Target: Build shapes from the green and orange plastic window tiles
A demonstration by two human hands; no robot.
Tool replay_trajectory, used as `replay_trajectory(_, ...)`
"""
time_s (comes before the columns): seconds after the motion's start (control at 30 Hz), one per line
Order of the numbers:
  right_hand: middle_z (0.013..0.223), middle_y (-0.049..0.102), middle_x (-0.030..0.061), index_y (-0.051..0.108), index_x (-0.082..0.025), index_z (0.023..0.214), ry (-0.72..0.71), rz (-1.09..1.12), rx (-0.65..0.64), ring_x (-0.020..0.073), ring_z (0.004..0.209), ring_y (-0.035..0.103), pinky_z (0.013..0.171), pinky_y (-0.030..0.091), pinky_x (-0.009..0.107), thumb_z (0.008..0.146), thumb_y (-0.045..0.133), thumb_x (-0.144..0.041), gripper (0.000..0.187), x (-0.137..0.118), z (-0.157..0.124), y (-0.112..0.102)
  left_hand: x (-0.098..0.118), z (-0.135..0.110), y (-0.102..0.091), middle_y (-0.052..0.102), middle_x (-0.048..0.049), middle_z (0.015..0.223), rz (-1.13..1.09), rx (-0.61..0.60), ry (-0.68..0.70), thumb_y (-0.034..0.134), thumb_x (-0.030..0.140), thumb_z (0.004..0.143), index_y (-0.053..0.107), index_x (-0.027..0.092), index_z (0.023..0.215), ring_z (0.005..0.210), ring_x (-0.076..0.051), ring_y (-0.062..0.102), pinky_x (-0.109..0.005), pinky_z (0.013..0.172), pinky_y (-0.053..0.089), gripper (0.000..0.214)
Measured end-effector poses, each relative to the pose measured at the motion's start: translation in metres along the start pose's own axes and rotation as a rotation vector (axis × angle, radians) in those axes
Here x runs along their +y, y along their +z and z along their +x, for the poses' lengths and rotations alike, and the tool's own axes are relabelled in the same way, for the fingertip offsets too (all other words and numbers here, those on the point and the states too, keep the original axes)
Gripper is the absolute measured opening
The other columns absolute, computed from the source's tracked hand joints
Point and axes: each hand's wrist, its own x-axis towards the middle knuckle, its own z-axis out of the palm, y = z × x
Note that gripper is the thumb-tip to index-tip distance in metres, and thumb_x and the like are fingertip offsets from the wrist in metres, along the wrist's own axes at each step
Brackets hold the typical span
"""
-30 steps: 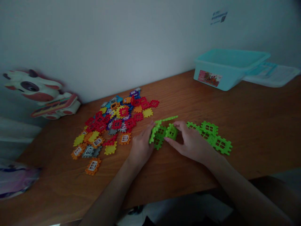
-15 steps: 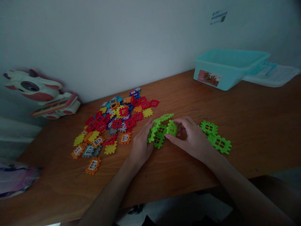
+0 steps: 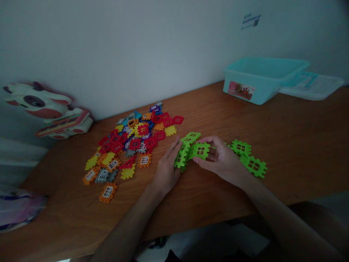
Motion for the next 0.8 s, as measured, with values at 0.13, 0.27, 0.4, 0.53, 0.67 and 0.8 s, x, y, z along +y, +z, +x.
replay_trajectory(0.13,0.115,0.072,0.0091,0.050,-0.026,0.106,-0.008,-0.048,0.013,0.0250,0.097,0.076,0.086,0.066,0.044,0.073,0.084,-0.036,0.049,0.0004,-0.0009,-0.0006,-0.0004,-0.0009,0.0018,0.042,-0.0172,0.162,0.002,-0.006,0.027,0.051,-0.001,0.086,0.036,0.021,0.157,0.148,-0.027,0.046,-0.051,0.118,0.046,0.076)
replay_trajectory(0.27,0.122,0.068,0.0112,0.049,-0.027,0.100,-0.105,-0.177,0.030,0.0263,0.102,0.073,0.087,0.065,0.045,0.074,0.081,-0.032,0.042,0.0010,-0.0012,-0.0011,-0.0006,-0.0014,0.0017,0.042,-0.0183,0.162,0.020,-0.016,0.043,0.052,0.000,0.087,0.036,0.021,0.158,0.149,-0.028,0.045,-0.053,0.117,0.047,0.075)
replay_trajectory(0.4,0.126,0.069,0.0119,0.051,-0.027,0.100,-0.152,-0.362,0.055,0.0296,0.110,0.071,0.086,0.063,0.046,0.078,0.075,-0.030,0.032,0.0013,-0.0012,-0.0018,-0.0002,-0.0011,0.0015,0.041,-0.0190,0.163,0.026,-0.023,0.049,0.050,-0.002,0.086,0.035,0.020,0.158,0.149,-0.029,0.045,-0.055,0.117,0.047,0.076)
replay_trajectory(0.53,0.132,0.067,0.0107,0.052,-0.027,0.133,-0.206,-0.424,0.011,0.0288,0.120,0.067,0.096,0.059,0.048,0.087,0.069,-0.028,0.049,0.0016,-0.0009,-0.0039,-0.0005,-0.0007,0.0021,0.041,-0.0204,0.162,0.030,-0.008,0.047,0.050,-0.003,0.085,0.037,0.017,0.156,0.149,-0.029,0.044,-0.054,0.116,0.048,0.075)
replay_trajectory(0.67,0.133,0.064,0.0095,0.057,-0.030,0.135,-0.270,-0.508,-0.052,0.0292,0.123,0.064,0.103,0.055,0.051,0.089,0.068,-0.025,0.047,0.0018,0.0005,-0.0058,-0.0018,-0.0012,0.0028,0.041,-0.0194,0.162,0.036,-0.010,0.049,0.050,-0.004,0.084,0.036,0.018,0.157,0.149,-0.029,0.044,-0.056,0.116,0.048,0.077)
replay_trajectory(0.8,0.130,0.065,0.0113,0.058,-0.029,0.136,-0.283,-0.601,-0.040,0.0317,0.122,0.065,0.102,0.055,0.054,0.085,0.075,-0.029,0.054,0.0042,0.0021,-0.0055,-0.0028,-0.0022,0.0033,0.041,-0.0189,0.162,0.030,-0.012,0.060,0.051,-0.003,0.085,0.035,0.019,0.157,0.149,-0.029,0.045,-0.056,0.116,0.048,0.077)
